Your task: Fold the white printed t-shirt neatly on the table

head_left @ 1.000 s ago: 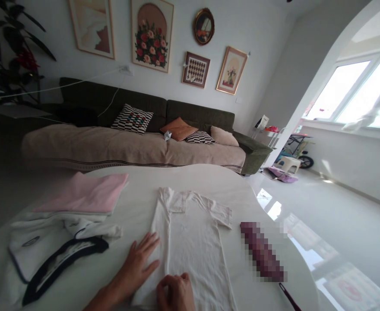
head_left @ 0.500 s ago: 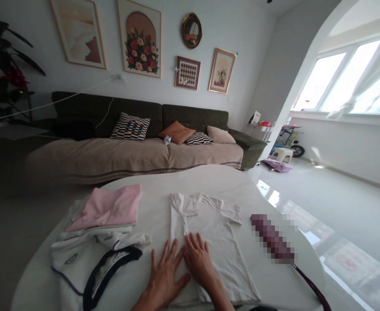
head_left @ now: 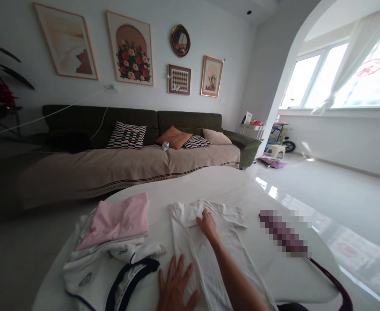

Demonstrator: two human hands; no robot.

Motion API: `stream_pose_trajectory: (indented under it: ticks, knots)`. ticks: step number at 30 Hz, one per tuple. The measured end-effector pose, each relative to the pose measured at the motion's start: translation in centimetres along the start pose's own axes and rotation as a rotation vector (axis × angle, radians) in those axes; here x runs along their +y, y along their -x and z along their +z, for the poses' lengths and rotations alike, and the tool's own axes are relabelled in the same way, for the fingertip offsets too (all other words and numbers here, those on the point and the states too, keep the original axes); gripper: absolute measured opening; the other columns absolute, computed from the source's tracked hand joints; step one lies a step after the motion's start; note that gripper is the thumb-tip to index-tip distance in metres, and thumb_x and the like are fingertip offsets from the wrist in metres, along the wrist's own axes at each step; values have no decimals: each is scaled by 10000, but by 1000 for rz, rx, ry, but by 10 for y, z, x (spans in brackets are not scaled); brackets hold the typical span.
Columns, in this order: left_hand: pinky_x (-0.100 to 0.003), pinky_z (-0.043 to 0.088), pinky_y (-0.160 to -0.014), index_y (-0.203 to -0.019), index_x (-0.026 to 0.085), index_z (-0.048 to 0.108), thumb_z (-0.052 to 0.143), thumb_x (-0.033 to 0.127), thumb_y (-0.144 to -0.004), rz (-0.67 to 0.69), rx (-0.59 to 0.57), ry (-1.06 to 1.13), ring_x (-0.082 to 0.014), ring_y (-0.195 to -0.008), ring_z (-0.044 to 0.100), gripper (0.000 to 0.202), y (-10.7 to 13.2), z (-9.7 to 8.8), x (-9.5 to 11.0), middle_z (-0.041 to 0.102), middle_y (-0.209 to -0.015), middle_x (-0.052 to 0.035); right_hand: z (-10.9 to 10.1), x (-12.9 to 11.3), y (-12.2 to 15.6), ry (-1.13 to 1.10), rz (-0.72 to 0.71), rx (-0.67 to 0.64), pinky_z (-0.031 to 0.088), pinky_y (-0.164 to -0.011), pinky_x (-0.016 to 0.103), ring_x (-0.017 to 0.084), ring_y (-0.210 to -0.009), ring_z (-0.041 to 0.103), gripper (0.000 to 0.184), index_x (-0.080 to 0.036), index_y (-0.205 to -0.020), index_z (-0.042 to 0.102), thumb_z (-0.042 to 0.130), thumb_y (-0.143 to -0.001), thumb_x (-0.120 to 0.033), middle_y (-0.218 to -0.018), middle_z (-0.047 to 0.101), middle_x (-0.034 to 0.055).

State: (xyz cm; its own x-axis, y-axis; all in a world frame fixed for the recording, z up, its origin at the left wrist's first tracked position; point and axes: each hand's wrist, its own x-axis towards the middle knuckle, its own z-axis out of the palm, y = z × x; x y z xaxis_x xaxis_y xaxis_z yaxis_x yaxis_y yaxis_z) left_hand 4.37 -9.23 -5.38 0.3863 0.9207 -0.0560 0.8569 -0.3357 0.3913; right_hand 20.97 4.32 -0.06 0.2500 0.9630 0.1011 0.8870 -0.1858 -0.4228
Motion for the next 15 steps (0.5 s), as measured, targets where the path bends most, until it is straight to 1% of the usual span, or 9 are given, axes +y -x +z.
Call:
stream_pose_trajectory:
  ticks: [2, 5, 7, 9, 11, 13, 14, 15]
  knots:
    - [-627, 77, -994, -1324, 367, 270, 413, 567, -772, 5, 13, 10, -309, -1317, 83, 604, -2, 5, -5, 117, -1436, -10, 7, -6, -7, 3, 41, 1, 396, -695, 240, 185, -894, 578, 313, -103, -1078, 485, 435, -784, -202, -970, 604, 123]
    - [-640, 55, -989, -1331, 345, 266, 445, 547, -761, 13, 10, 21, -319, -1314, 101, 630, -5, 14, -13, 103, -1435, -30, 15, -12, -6, 16, 60, 3, 375, -660, 231, 158, -818, 593, 323, -128, -1093, 481, 383, -786, -146, -882, 622, 77]
    - [-649, 37, -984, -1331, 358, 254, 448, 528, -763, 25, -5, 33, -317, -1310, 134, 624, -7, 19, -15, 119, -1433, -21, 15, -14, -4, 42, 65, 13, 370, -661, 238, 157, -801, 592, 351, -146, -1112, 475, 347, -787, -111, -858, 623, 66]
    - [-651, 19, -984, -1330, 374, 243, 455, 509, -763, 34, -9, 49, -310, -1307, 159, 620, -8, 23, -17, 138, -1429, -5, 13, -14, -4, 79, 55, 14, 376, -674, 259, 178, -818, 587, 367, -152, -1108, 489, 331, -783, -86, -873, 619, 84]
    - [-653, 4, -983, -1327, 387, 241, 469, 494, -754, 32, 7, 59, -305, -1306, 168, 626, -9, 26, -17, 145, -1427, 10, 11, -16, -6, 117, 25, 9, 384, -711, 295, 215, -892, 568, 365, -135, -1076, 524, 306, -789, -74, -952, 599, 134]
    - [-656, 0, -982, -1323, 396, 250, 493, 476, -736, 24, 13, 57, -308, -1304, 174, 640, -11, 29, -18, 153, -1424, 15, 11, -24, -9, 143, -30, 4, 374, -788, 339, 250, -1013, 513, 364, -112, -1065, 542, 279, -814, -95, -1080, 543, 183]
    - [-655, 4, -983, -1320, 399, 256, 508, 464, -724, 14, 4, 50, -312, -1303, 175, 650, -12, 30, -19, 158, -1421, 15, 14, -30, -10, 146, -76, -4, 356, -838, 354, 254, -1077, 470, 364, -113, -1089, 534, 278, -831, -123, -1155, 503, 189]
    - [-653, 14, -987, -1318, 400, 261, 521, 453, -713, 3, -15, 43, -316, -1301, 175, 661, -14, 31, -20, 162, -1420, 14, 18, -38, -11, 144, -134, -20, 326, -891, 362, 249, -1140, 417, 365, -129, -1136, 509, 291, -847, -166, -1233, 454, 176]
